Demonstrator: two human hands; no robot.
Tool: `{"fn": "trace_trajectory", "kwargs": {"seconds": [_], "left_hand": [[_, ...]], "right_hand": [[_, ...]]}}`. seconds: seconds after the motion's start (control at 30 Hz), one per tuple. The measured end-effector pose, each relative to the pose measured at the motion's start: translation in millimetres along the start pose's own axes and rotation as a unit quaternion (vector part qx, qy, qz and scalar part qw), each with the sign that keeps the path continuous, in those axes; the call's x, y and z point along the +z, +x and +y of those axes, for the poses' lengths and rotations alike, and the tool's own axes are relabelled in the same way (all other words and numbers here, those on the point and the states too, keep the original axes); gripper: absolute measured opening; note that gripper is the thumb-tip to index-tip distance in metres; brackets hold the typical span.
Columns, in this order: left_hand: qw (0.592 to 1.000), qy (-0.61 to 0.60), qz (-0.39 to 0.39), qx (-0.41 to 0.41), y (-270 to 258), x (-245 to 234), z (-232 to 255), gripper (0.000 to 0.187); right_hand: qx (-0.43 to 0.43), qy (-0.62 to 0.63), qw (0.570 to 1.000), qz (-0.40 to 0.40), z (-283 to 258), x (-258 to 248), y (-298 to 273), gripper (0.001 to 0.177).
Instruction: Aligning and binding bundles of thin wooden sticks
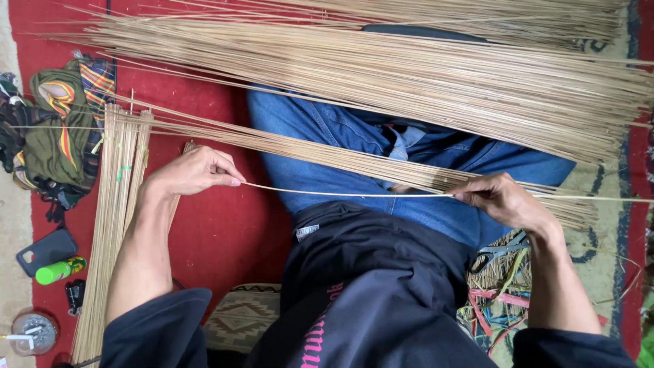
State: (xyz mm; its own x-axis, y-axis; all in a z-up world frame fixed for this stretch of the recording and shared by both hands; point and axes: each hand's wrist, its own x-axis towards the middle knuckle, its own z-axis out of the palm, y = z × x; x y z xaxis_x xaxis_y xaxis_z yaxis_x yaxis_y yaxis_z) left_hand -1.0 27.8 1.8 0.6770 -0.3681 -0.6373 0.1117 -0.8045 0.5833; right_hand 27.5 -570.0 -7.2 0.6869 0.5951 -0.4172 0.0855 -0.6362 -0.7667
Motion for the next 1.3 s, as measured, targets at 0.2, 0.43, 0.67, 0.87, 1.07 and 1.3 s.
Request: {"fn": "trace_trajectory", "kwargs": {"seconds": [0.2,0.43,0.67,0.87,1.07,1.3], "left_hand": [[0.995,-0.056,-0.08,0.007,-5,-18,26,0.025],[0.992,-0.06,-0.108,0.02,10,-20,31,0.025],[0.993,-0.096,-0.067,0.017,17,-14,11,0.024],[0.986,-0.084,-0.136,0.05,18,-14,21,0.023],[0.992,-0.081,-0.075,0.054,10,-27,30,0.026],[0.976,-0.202,0.072,0.023,-7,-15,-32,0.02]], "right_hand": [[0.058,0.044,0.997,-0.013,8,-1,-3,0.028],[0.049,0.061,0.997,-0.015,9,-8,-12,0.029],[0.056,0.053,0.997,-0.009,4,-1,-11,0.03],[0.048,0.08,0.995,-0.024,21,-8,-12,0.03],[0.05,0.104,0.993,-0.013,28,-7,-13,0.031],[0.062,0.098,0.993,0.026,21,-1,-9,0.033]]}}
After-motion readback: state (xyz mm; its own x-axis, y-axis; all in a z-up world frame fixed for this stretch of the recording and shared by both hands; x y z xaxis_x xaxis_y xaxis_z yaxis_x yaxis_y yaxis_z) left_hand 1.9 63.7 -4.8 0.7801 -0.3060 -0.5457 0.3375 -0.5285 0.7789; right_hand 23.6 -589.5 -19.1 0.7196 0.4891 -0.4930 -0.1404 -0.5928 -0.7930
